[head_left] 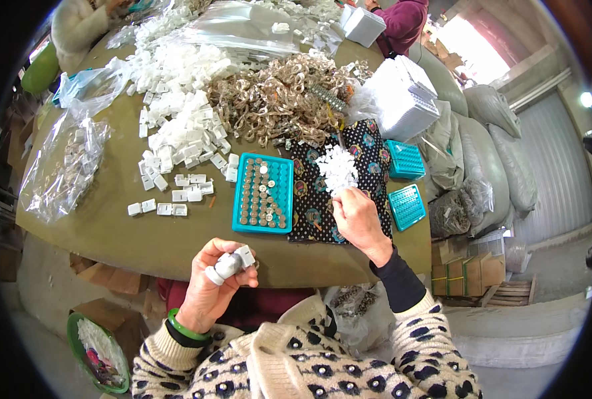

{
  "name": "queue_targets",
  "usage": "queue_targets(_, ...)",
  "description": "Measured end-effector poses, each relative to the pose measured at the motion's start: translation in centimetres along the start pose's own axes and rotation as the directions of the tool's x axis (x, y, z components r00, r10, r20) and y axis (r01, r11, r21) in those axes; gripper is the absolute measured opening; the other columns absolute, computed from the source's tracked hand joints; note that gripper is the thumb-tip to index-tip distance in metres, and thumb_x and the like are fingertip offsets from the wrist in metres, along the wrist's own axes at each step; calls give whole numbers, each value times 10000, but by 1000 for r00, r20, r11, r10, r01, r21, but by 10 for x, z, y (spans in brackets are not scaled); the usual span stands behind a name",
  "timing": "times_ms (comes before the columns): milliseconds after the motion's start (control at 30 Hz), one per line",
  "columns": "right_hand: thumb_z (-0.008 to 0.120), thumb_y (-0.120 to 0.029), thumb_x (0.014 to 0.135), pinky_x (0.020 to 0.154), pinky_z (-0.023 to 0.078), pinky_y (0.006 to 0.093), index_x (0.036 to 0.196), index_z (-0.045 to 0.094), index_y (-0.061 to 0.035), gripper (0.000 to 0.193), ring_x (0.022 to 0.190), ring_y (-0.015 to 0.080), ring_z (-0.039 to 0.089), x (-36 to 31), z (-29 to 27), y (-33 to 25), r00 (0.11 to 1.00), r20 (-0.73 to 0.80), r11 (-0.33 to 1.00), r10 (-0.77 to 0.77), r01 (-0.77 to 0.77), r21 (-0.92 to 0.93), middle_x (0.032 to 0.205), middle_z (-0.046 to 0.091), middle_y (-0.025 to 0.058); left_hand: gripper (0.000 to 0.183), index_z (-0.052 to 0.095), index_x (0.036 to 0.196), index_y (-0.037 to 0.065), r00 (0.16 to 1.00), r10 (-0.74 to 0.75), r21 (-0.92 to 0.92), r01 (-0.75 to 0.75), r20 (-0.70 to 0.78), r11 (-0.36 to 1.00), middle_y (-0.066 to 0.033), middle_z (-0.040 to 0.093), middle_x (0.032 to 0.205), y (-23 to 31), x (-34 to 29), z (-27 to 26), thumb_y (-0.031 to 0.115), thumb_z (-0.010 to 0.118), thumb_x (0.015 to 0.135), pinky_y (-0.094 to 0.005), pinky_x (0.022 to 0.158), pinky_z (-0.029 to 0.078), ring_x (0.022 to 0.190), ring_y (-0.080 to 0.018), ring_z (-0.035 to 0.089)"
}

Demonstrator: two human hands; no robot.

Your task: The person assembles small white plastic electrical components by inserting metal pins and fastening them together. They repeatedly pick up components and pins from the table, align and insert the pins, and place the assembled units into a clear plastic bag.

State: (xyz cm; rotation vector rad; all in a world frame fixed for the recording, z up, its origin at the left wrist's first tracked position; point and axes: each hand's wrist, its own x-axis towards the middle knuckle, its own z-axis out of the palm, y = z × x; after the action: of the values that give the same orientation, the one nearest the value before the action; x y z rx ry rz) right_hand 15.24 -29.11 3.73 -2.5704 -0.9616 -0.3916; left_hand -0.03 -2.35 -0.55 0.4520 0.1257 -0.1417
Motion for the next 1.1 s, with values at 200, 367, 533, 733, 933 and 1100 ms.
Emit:
queue_targets(200, 598, -2, 938, 651, 488, 216, 913, 579, -16, 34, 705, 58, 583, -9, -9, -74, 926, 202, 517, 319, -349, 782, 811, 627, 8, 199, 582, 1101, 43, 1000, -1, -15, 1, -14, 1000, -178, 661, 1048, 3, -3, -2, 93, 665, 928, -429, 732, 619, 843, -281, 699)
queue_targets(367, 546, 18, 967, 807, 483, 257, 993, 542, -11, 39, 864, 116, 563, -3, 14, -126, 989, 93, 424, 114, -133, 896, 1008, 577, 88, 203, 614, 1131, 74, 997, 47, 38, -50, 64, 998, -187, 659, 1079, 5, -9, -5, 194, 628, 967, -413, 735, 601, 865, -260, 689)
queue_targets(533, 569, 1, 959, 861, 459, 274, 987, 553, -11, 35, 907, 138, 547, 3, 30, -141, 996, 53, 430, 65, -76, 900, 1022, 561, 80, 251, 609, 1153, 55, 995, 40, -18, -38, 95, 999, -141, 669, 1045, 11, -13, -5, 203, 653, 954, -411, 745, 608, 851, -233, 695)
queue_targets(733, 586, -1, 954, 834, 446, 251, 1014, 555, -6, 68, 897, 131, 533, 4, 33, -144, 997, 77, 446, 32, -83, 891, 1029, 550, 78, 249, 607, 1163, 47, 997, 2, -48, 2, 81, 999, -124, 670, 1030, 13, -12, -4, 189, 639, 961, -416, 754, 610, 849, -224, 694)
queue_targets(933, 604, -19, 946, 795, 462, 267, 977, 565, -20, 50, 883, 146, 549, 2, 37, -147, 994, 91, 436, 61, -108, 894, 985, 573, 80, 242, 608, 1160, 45, 996, -14, -70, 21, 87, 997, -126, 670, 1030, 12, -11, -7, 187, 629, 966, -426, 770, 606, 852, -215, 690)
queue_targets(1100, 632, 20, 894, 758, 477, 294, 963, 561, -19, 107, 822, 206, 580, 1, 41, -147, 1000, 20, 621, 13, -24, 783, 940, 592, 101, 232, 619, 1134, 44, 997, 7, -42, -4, 72, 999, -127, 674, 1006, 8, -10, -6, 182, 655, 950, -416, 763, 610, 827, -211, 692)
